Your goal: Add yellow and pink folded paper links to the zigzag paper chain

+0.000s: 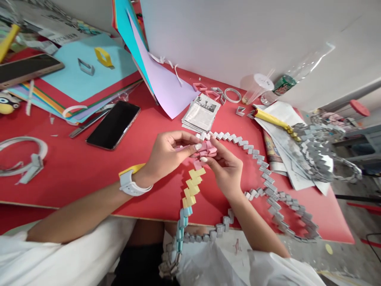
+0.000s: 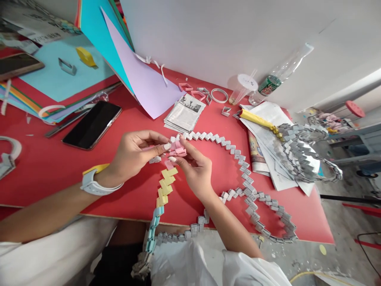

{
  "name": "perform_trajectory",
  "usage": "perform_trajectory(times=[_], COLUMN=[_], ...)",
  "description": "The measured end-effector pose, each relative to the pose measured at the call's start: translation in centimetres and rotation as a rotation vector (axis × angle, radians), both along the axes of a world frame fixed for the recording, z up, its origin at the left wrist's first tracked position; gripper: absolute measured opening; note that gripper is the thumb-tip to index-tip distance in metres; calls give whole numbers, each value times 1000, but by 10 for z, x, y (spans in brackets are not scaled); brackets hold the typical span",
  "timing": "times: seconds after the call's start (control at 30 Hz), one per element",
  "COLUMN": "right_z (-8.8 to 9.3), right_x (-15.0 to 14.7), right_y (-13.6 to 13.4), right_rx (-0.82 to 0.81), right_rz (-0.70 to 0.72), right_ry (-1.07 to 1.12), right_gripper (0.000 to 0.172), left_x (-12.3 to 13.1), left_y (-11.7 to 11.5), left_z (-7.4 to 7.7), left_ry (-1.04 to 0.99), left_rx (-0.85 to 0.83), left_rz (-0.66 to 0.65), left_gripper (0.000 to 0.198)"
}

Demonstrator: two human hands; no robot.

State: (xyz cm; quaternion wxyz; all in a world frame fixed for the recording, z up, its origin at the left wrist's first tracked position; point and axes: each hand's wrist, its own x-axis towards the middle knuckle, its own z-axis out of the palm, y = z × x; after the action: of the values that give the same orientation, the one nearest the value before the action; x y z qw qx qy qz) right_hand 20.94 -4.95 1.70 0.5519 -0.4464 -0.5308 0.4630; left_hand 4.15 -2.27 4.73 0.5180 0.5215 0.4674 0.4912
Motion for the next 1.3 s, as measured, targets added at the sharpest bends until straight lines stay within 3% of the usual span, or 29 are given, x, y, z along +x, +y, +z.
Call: perform_trajectory(times=[0.1, 0.2, 0.43, 0.53, 0.8, 0.93, 1.1, 1.2, 1.3], right_z=[0, 1, 2, 3, 7, 7, 2, 1, 2], right_x=[3, 5, -3, -2, 6, 4, 0, -1, 1], right_y=[0, 1, -2, -3, -1, -4, -6, -5, -4], right_rx=[20, 47, 56, 72, 90, 98, 100, 87, 104], right_rz=[33, 76, -13, -12, -39, -42, -55, -30, -10], right_ry=[-47, -52, -81, -89, -68, -76, -58, -31, -6], right_gripper=[45, 47, 47, 46, 41, 38, 38, 39, 39], left_x=[-7, -8, 10, 10, -2, -6, -1, 1, -3], left_y=[3, 2, -13, -13, 2, 1, -7, -7, -4], left_z=[9, 11, -7, -6, 0, 1, 1, 1, 3], left_ry=[96, 108, -288, -206, 63, 153, 92, 35, 147], left_rx=[85, 110, -153, -81, 85, 162, 157, 117, 181], left_rz=[-64, -50, 108, 112, -126, -94, -32, -51, -89], left_gripper=[20, 17, 21, 18, 20, 13, 12, 15, 17])
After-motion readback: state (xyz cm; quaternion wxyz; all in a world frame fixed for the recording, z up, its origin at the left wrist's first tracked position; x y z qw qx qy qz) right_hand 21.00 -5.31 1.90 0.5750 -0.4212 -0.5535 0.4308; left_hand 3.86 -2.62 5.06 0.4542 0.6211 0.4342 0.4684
